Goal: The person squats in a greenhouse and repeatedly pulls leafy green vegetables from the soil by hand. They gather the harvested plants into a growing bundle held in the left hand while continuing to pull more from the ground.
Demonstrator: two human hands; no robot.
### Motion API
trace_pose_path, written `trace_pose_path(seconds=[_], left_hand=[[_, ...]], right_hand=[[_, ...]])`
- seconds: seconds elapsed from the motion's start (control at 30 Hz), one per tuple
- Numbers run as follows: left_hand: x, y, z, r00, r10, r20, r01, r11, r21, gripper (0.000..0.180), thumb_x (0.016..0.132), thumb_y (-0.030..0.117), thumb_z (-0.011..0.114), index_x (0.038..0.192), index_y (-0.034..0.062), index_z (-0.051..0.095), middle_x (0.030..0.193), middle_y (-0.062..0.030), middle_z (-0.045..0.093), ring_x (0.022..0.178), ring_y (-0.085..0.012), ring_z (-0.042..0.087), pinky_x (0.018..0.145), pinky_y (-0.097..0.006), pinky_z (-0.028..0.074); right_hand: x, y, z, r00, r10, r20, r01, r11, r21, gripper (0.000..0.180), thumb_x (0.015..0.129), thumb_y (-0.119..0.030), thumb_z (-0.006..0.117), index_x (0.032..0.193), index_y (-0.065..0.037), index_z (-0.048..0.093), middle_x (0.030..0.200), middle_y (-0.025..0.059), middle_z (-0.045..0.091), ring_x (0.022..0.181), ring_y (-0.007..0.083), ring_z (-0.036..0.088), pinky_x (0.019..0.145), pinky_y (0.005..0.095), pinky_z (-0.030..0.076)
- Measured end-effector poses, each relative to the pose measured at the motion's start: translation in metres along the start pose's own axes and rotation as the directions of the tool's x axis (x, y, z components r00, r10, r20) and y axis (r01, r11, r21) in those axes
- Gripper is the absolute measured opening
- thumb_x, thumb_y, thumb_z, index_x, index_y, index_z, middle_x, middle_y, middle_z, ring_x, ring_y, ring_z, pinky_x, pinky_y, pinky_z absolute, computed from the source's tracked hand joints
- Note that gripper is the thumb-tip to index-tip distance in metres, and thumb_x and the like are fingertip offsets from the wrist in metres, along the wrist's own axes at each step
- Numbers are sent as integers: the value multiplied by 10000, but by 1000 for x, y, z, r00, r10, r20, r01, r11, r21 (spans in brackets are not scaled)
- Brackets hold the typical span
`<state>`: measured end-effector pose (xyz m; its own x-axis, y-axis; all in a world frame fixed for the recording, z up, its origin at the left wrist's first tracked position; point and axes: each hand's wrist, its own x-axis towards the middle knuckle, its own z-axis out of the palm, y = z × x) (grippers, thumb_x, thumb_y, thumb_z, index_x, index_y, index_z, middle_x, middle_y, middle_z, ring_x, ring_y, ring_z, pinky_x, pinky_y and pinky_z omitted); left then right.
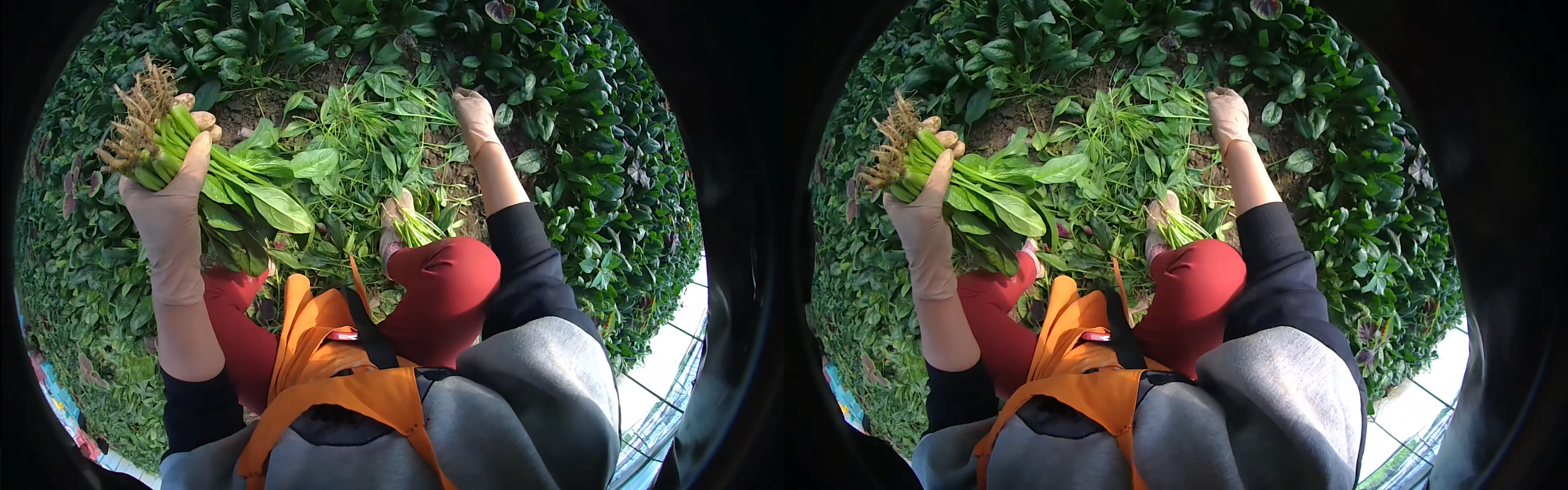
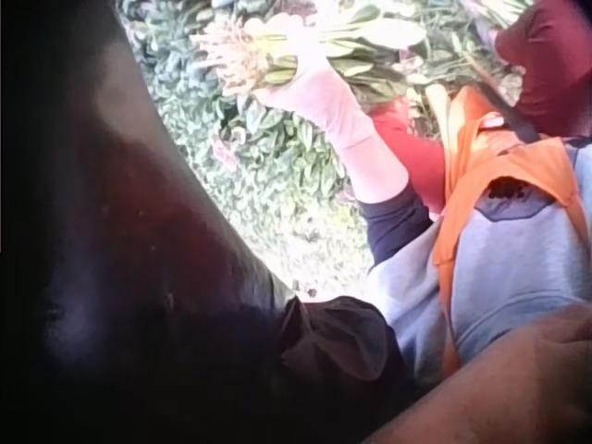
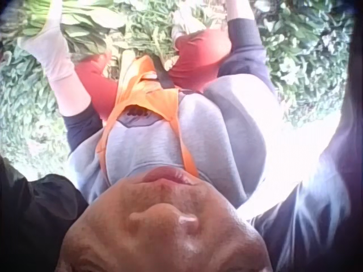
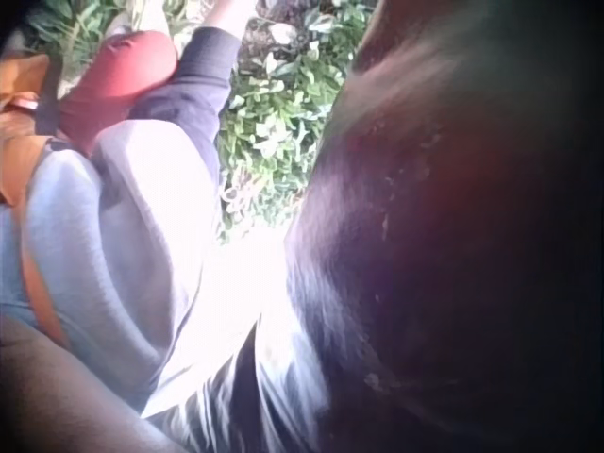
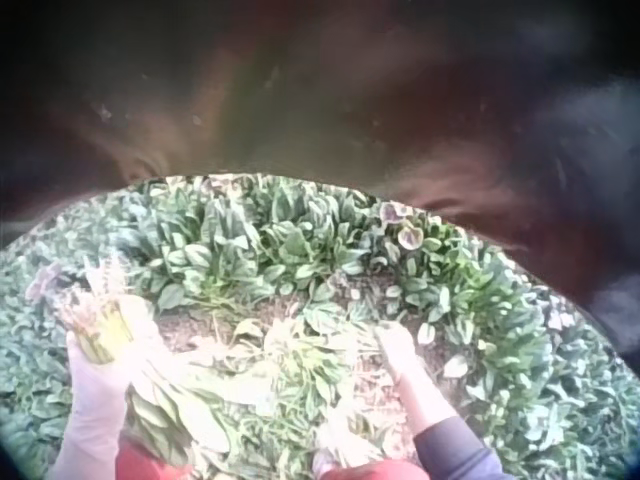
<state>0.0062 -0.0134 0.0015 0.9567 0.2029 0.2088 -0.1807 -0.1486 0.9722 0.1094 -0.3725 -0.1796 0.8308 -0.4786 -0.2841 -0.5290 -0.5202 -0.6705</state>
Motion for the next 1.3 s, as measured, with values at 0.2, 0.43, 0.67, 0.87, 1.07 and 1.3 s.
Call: trace_pose_path(seconds=[0.2, 0.43, 0.67, 0.87, 1.07, 1.3], left_hand=[[9, -13, -6, 994, -79, -70, 92, 974, 205, 286, 829, -80, 674, 1112, -50, 640, 1011, -79, 696, 937, -142, 663, 892, -279, 518], [8, -21, -5, 985, -174, 16, 168, 968, 188, 310, 793, -85, 729, 1087, -47, 639, 1005, -73, 697, 896, -127, 664, 835, -263, 525], [4, -19, -9, 974, -225, -14, 224, 955, 194, 293, 790, -67, 736, 1065, -34, 639, 994, -58, 695, 880, -108, 660, 812, -253, 523], [-3, -7, -11, 989, -147, 34, 142, 983, 120, 294, 805, -30, 730, 1085, 0, 645, 983, -36, 700, 847, -78, 647, 755, -230, 511], [-9, -3, -3, 956, -198, 216, 205, 979, -11, 292, 796, -10, 734, 1076, 24, 659, 966, -32, 717, 865, -113, 668, 812, -261, 532], [-16, 2, 7, 838, -230, 496, 341, 929, -146, 377, 735, 35, 791, 1090, 6, 667, 988, -46, 710, 871, -121, 647, 811, -280, 527]], right_hand=[[40, 85, 104, 872, -388, 298, 405, 914, 3, 285, 819, -248, 691, 1063, -104, 726, 978, 138, 716, 919, 283, 677, 821, 344, 516], [39, 1, 194, 655, -418, 630, 753, 286, -593, 297, 806, -259, 712, 1051, -95, 680, 1058, 100, 668, 1020, 259, 634, 847, 396, 492], [31, 10, 227, 713, -495, 497, 689, 364, -626, 129, 809, -113, 627, 905, -104, 712, 946, 89, 690, 928, 262, 667, 789, 422, 486], [17, -51, 98, 624, -713, 320, 769, 633, -88, 229, 850, -170, 687, 1045, -54, 717, 941, 155, 707, 878, 303, 679, 823, 361, 529], [-42, -136, -26, 662, -715, 225, 417, 601, 682, 256, 921, -152, 682, 1140, -19, 681, 1103, 42, 713, 965, 84, 637, 871, 231, 504], [-128, -169, -68, 660, -743, 111, 375, 454, 808, 286, 919, -95, 663, 1179, 22, 642, 1081, 124, 708, 939, 158, 682, 830, 302, 570]])
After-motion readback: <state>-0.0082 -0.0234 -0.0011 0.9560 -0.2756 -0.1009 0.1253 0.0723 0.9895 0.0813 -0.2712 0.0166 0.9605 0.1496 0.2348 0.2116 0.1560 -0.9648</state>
